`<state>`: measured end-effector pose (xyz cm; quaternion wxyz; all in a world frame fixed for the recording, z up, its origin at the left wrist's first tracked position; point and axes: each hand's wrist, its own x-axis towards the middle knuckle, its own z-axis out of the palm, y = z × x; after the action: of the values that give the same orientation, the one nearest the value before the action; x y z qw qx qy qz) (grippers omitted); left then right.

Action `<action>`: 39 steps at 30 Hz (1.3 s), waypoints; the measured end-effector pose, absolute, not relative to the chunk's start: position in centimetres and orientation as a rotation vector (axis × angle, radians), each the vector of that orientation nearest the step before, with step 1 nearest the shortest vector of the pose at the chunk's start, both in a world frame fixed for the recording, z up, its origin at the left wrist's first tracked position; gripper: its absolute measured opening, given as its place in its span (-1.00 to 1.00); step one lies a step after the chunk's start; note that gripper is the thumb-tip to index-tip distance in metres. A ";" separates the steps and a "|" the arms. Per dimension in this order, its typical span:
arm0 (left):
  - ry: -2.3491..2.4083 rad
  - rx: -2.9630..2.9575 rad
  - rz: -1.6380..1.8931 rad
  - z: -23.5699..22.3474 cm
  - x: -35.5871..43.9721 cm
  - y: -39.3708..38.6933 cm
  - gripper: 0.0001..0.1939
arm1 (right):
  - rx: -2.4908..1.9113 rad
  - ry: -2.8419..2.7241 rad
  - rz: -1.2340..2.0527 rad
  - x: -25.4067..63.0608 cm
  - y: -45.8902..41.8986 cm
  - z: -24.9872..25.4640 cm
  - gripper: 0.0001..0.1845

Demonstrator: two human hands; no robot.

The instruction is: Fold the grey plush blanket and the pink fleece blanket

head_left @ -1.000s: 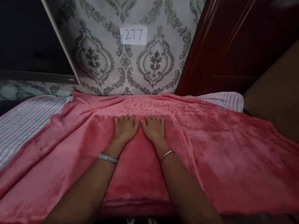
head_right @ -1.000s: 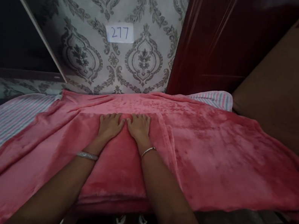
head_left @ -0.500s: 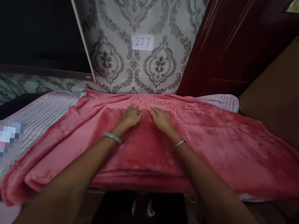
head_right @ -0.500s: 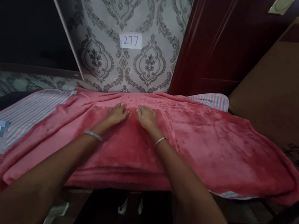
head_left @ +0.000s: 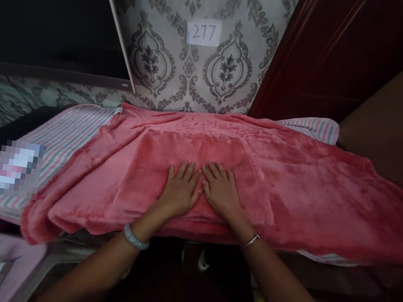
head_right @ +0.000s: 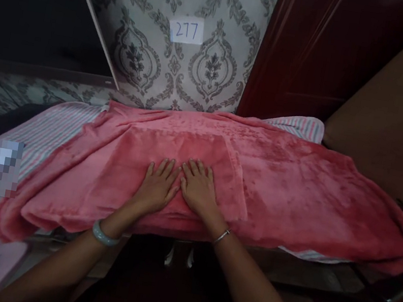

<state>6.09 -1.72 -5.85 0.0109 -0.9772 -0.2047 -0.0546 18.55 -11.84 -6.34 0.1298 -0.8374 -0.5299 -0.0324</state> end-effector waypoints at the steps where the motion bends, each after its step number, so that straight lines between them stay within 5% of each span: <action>1: -0.638 -3.050 -0.169 -5.8 6.1 -1.6 -0.39 | -2.431 -1.536 -0.097 18.6 -11.8 -6.3 -0.42; 17: -0.621 -3.027 -0.279 -5.5 6.1 -0.9 -0.41 | -2.303 -1.491 0.022 19.2 -11.7 -5.5 -0.43; 28: -0.640 -2.978 -0.270 -5.7 6.0 -0.6 -0.42 | -2.516 -0.682 0.032 32.0 -7.9 0.0 -0.39; 39: -0.646 -3.016 -0.256 -5.7 5.6 -0.8 -0.40 | -2.496 -0.656 0.210 36.4 -3.3 -2.9 -0.48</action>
<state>5.60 -0.83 -5.70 0.0234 -0.9742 -0.2086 -0.0826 36.42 -3.29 -2.91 0.2728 -0.9274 -0.2438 0.0781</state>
